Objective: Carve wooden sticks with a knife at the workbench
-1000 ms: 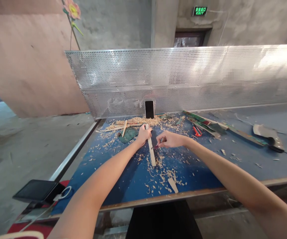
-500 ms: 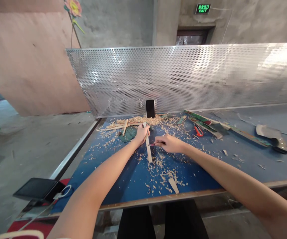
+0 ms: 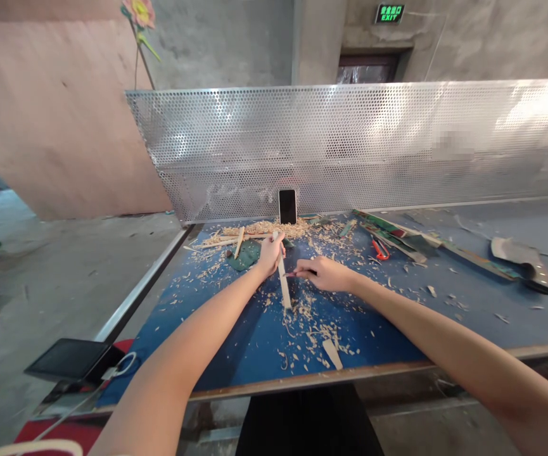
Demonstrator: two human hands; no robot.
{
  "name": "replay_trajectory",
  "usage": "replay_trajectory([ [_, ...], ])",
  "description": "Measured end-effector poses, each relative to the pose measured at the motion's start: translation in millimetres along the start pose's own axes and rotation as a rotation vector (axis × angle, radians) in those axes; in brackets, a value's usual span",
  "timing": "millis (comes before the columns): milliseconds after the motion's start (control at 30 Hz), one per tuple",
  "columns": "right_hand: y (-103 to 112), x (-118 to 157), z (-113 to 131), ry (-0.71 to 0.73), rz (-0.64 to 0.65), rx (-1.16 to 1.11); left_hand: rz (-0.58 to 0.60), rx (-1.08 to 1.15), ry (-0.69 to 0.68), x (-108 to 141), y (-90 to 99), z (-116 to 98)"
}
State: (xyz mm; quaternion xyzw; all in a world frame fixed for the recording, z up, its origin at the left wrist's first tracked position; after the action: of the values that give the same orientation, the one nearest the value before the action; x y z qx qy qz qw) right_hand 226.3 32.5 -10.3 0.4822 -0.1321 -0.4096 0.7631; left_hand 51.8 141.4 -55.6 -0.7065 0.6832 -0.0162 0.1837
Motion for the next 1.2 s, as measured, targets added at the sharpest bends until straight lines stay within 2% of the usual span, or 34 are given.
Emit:
replay_trajectory([
  [133,0,-1,-2,-0.011,-0.009,-0.003,-0.02,-0.004,0.011,0,1.6,-4],
  [500,-4,-3,-7,-0.007,-0.007,0.007,0.05,0.261,0.143,4,-0.7,-11],
  [633,-3,-3,-5,-0.003,-0.008,-0.004,0.03,0.291,0.158,5,-2.1,-11],
  [1000,-3,-2,-6,-0.026,-0.005,-0.007,0.029,0.313,0.153,6,-4.5,-12],
  [1200,-4,-3,-4,-0.06,0.005,-0.054,-0.012,0.284,0.111,5,-3.3,-11],
])
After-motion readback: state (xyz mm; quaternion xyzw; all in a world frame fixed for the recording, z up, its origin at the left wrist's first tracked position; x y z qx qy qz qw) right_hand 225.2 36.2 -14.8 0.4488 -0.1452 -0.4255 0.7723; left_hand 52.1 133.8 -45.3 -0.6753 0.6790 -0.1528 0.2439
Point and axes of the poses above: each hand's wrist, its own x-axis away from the middle knuckle, its own y-axis out of the back of the hand, z = x × y, the point moved 3 cm from there along -x, towards the middle knuckle, and after that the axes turned 8 degrees about -y, right-handed, at the moved point
